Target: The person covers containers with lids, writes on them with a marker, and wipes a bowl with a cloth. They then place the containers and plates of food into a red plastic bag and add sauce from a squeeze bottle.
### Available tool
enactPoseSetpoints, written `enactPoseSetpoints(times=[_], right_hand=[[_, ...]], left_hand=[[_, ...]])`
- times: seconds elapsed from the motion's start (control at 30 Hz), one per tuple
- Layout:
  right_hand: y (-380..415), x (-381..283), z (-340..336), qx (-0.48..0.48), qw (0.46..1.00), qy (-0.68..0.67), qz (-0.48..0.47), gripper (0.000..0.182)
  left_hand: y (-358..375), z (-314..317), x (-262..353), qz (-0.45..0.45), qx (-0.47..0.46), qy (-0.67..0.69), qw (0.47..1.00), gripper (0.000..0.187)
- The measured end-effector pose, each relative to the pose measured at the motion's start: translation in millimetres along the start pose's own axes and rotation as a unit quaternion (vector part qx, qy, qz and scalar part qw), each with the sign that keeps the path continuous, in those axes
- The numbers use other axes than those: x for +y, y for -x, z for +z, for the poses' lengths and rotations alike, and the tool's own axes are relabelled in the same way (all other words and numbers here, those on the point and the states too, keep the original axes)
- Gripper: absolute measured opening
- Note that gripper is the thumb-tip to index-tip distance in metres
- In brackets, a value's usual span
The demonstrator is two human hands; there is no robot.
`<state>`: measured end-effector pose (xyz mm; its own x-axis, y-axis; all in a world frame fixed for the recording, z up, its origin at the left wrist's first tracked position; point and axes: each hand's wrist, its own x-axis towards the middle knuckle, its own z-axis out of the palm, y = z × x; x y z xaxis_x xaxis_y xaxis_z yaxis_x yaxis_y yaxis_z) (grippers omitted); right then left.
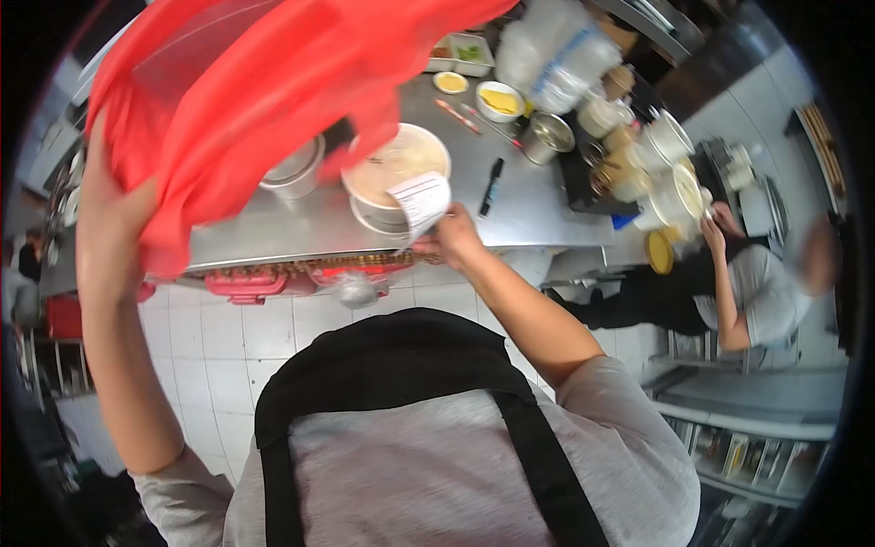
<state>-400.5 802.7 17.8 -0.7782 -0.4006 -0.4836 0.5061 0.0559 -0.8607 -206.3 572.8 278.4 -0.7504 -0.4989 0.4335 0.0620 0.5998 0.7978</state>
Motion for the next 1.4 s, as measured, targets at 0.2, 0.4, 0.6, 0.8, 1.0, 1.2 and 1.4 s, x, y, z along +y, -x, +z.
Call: enactPoseSetpoints(times=[0.2,0.4,0.6,0.8,1.0,1.2,1.4], right_hand=[[23,-9,-22,-0.024,0.999,-0.038,0.018,0.021],[98,0,-94,-0.041,0.995,-0.090,0.004,0.036],[164,-66,-143,0.008,0.999,-0.031,0.033,0.043],[132,-114,-117,-0.040,0.999,0.001,-0.026,0.044],[65,-94,-40,-0.061,0.998,-0.001,-0.026,0.035],[38,-29,-69,-0.033,0.999,0.020,0.027,0.030],[44,-40,-43,-0.060,0.997,-0.057,0.007,0.027]], left_hand=[[-78,116,-26,0.174,-0.001,-0.131,0.976,0.079],[-80,198,-73,0.140,-0.050,-0.098,0.984,0.097],[-16,224,-118,0.015,-0.137,-0.061,0.989,0.098],[62,207,-126,-0.116,-0.222,-0.060,0.966,0.100],[74,181,-130,-0.175,-0.213,-0.011,0.961,0.112],[69,136,-137,-0.171,-0.131,-0.003,0.977,0.117],[88,151,-138,-0.186,-0.174,0.010,0.967,0.115]])
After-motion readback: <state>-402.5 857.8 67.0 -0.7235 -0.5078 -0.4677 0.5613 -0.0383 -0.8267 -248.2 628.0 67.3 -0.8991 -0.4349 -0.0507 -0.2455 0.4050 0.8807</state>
